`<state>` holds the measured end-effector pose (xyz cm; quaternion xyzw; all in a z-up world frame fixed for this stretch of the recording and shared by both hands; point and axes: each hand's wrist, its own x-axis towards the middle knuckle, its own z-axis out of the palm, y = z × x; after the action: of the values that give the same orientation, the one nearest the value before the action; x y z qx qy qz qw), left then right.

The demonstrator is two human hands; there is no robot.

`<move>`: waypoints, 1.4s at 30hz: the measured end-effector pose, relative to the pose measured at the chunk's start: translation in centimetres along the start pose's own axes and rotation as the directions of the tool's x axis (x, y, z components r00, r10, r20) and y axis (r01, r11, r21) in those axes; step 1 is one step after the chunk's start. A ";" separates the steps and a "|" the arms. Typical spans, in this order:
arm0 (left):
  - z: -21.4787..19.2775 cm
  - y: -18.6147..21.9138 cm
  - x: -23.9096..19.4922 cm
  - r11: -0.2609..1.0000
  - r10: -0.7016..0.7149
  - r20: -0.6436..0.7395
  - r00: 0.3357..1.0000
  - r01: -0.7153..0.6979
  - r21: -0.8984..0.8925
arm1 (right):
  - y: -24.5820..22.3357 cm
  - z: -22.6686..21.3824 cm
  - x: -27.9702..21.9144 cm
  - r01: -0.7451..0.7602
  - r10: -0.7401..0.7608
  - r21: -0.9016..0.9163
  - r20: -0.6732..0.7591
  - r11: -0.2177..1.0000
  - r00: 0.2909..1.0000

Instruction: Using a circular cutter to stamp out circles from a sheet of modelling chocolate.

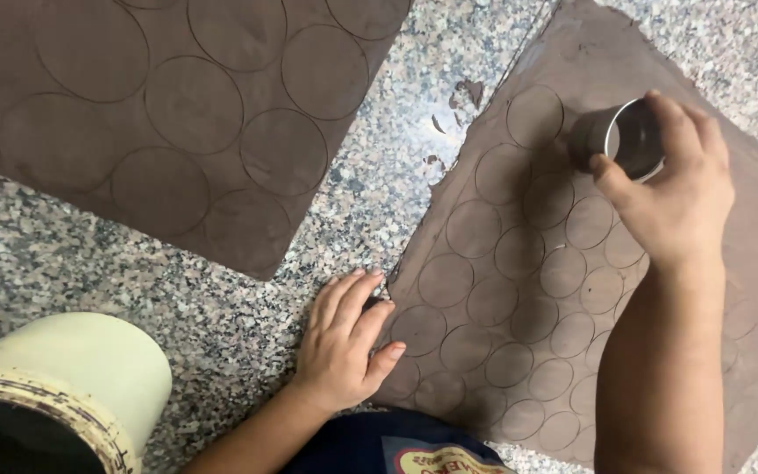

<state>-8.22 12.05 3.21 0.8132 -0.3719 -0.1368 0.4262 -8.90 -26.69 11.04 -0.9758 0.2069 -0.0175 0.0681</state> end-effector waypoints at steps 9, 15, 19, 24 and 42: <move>0.0 0.0 0.0 1.000 -0.003 0.014 1.000 0.003 0.004 | 1.2 2.0 -1.2 -0.055 0.054 0.017 0.043 0.998 0.998; 0.5 -0.2 -0.2 1.000 -0.001 0.010 1.000 0.001 0.016 | 1.0 1.9 -1.2 -0.070 0.070 0.008 0.053 0.997 0.996; 0.7 -0.3 -0.4 1.000 0.002 -0.001 1.000 -0.002 0.030 | 1.0 1.9 -1.2 -0.067 0.067 0.002 0.056 0.998 0.996; 0.3 -0.1 -0.2 1.000 -0.006 0.011 1.000 0.006 0.024 | 0.8 2.0 -1.1 -0.065 0.065 0.000 0.061 0.998 0.996; 0.4 -0.2 -0.1 1.000 -0.009 0.012 1.000 0.009 0.024 | 0.8 1.9 -1.1 -0.047 0.046 0.008 0.058 0.999 0.997</move>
<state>-8.44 12.00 2.86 0.8190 -0.3726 -0.1391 0.4136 -10.07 -26.69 9.02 -0.9705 0.2274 0.0116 0.0789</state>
